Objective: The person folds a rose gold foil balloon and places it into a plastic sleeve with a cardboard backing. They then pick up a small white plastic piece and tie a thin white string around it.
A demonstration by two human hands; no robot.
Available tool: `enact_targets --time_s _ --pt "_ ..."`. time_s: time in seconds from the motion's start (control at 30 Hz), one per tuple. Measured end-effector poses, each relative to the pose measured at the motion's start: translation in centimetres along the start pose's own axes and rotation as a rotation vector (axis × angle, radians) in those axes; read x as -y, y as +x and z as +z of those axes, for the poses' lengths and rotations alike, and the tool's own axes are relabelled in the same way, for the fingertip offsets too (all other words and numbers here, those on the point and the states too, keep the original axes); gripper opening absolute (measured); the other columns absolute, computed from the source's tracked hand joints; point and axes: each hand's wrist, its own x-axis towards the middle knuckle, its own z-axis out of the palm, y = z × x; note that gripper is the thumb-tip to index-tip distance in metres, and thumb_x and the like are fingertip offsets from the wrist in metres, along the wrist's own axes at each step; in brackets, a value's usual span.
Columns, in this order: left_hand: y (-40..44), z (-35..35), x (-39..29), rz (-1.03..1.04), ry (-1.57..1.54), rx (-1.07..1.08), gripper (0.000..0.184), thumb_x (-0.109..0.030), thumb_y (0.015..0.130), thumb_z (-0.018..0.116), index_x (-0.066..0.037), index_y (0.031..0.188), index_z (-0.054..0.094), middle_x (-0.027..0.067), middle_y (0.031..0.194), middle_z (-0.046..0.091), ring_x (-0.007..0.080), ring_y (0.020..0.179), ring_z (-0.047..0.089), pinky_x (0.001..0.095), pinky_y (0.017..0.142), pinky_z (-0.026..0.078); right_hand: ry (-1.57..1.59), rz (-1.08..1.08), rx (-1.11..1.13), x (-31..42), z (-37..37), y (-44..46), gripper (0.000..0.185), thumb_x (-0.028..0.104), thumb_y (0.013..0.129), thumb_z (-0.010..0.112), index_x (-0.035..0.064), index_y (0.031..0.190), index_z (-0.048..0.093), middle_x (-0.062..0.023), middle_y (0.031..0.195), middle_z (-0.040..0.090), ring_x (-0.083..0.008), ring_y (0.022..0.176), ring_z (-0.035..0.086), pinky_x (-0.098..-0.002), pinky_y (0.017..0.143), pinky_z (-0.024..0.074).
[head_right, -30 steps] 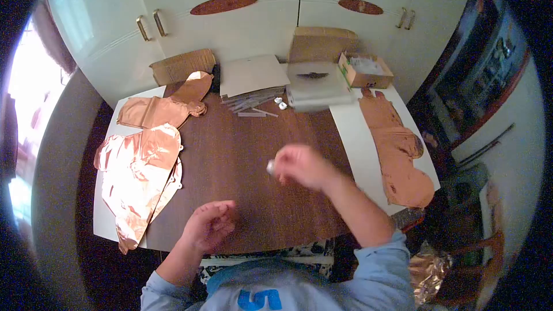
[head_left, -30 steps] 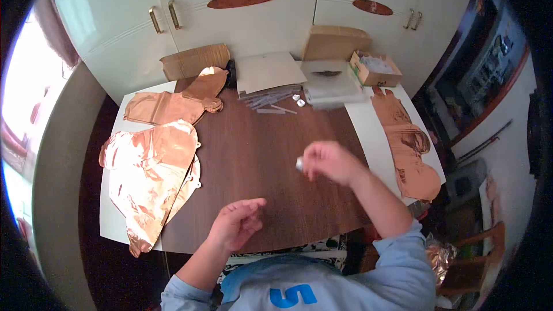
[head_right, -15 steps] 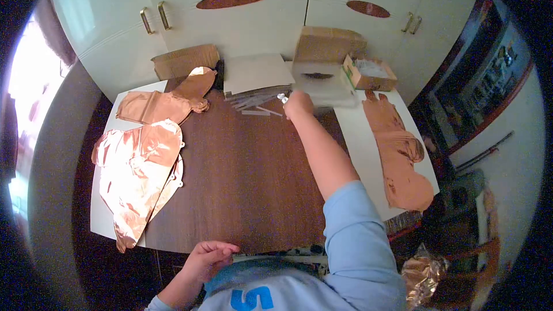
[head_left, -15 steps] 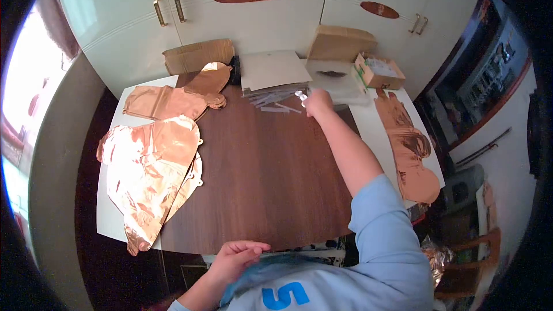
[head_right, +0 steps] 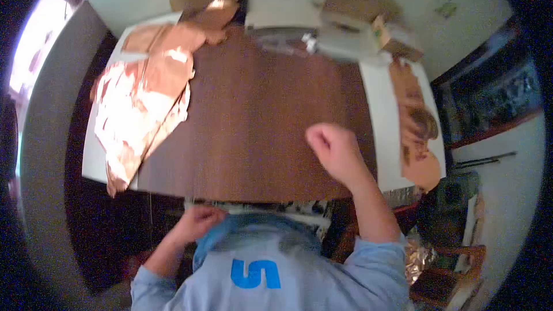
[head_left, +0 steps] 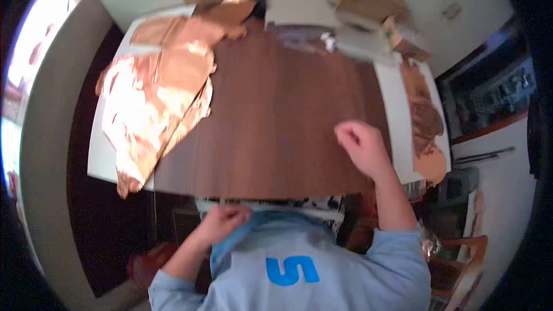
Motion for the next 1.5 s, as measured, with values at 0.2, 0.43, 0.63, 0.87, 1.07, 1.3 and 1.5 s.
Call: enact_targets --time_s 0.2,0.43,0.63,0.87,1.07,1.3,1.5 --pt "5.2 0.8 10.0 0.088 0.218 -0.035 0.027 -0.019 0.082 0.063 -0.001 0.102 0.066 0.0175 0.093 0.067 0.0316 0.09 0.064 0.0379 0.083 0.049 0.241 -0.099 0.623 -0.2 9.2 -10.8 0.019 0.022 0.083 0.064 0.0046 0.09 0.066 -0.0139 0.084 0.065 -0.0301 0.08 0.063 -0.0368 0.072 0.05" --pt "8.2 2.3 11.0 0.123 0.587 0.301 0.036 -0.036 0.082 0.06 -0.005 0.097 0.07 0.0197 0.094 0.066 0.0317 0.096 0.061 0.0406 0.088 0.046 0.296 0.204 0.67 -11.5 22.7 -12.2 0.029 0.028 0.081 0.066 0.0025 0.096 0.066 -0.0134 0.093 0.068 -0.0251 0.084 0.065 -0.036 0.078 0.0497" --pt "9.6 2.0 12.8 0.057 0.697 0.296 0.037 -0.038 0.081 0.059 -0.003 0.087 0.071 0.0181 0.088 0.066 0.0319 0.09 0.062 0.0404 0.084 0.046 0.238 0.197 0.868 -11.8 23.6 -11.4 0.029 0.029 0.081 0.067 0.0035 0.095 0.069 -0.0124 0.089 0.069 -0.02 0.081 0.063 -0.0333 0.074 0.0492" --pt "9.1 1.7 12.6 0.042 0.488 0.266 0.034 -0.034 0.078 0.063 -0.002 0.086 0.07 0.018 0.087 0.066 0.0304 0.085 0.063 0.0387 0.079 0.048 0.287 0.386 1.004 -13.2 21.9 -10.5 0.026 0.024 0.083 0.066 0.0027 0.097 0.069 -0.007 0.092 0.069 -0.0134 0.085 0.061 -0.029 0.076 0.049" --pt "9.7 1.9 13.7 0.025 0.512 0.289 0.034 -0.035 0.079 0.065 -0.003 0.088 0.07 0.0163 0.088 0.067 0.0284 0.085 0.063 0.0373 0.081 0.048 0.217 0.321 1.094 -14.2 22.9 -10.2 0.026 0.027 0.084 0.064 0.0025 0.092 0.067 -0.0033 0.084 0.066 -0.0123 0.077 0.058 -0.0294 0.07 0.0473" --pt "9.1 3.4 11.9 -0.008 0.183 0.165 0.027 -0.027 0.08 0.067 -0.004 0.095 0.068 0.0142 0.092 0.068 0.0244 0.089 0.064 0.0358 0.08 0.049 0.386 0.419 0.84 -12.5 20.7 -9.5 0.026 0.03 0.086 0.062 0.0043 0.092 0.063 -0.0024 0.081 0.062 -0.0131 0.077 0.055 -0.0294 0.071 0.0446" --pt "8.2 5.1 3.6 0.264 0.409 0.207 0.021 -0.018 0.084 0.066 -0.002 0.098 0.065 0.0138 0.094 0.067 0.0254 0.089 0.064 0.036 0.079 0.051 0.522 0.314 0.675 -6.4 17.3 -9.8 0.024 0.03 0.089 0.059 0.006 0.094 0.059 0.0007 0.09 0.058 -0.013 0.088 0.052 -0.0294 0.079 0.0439"
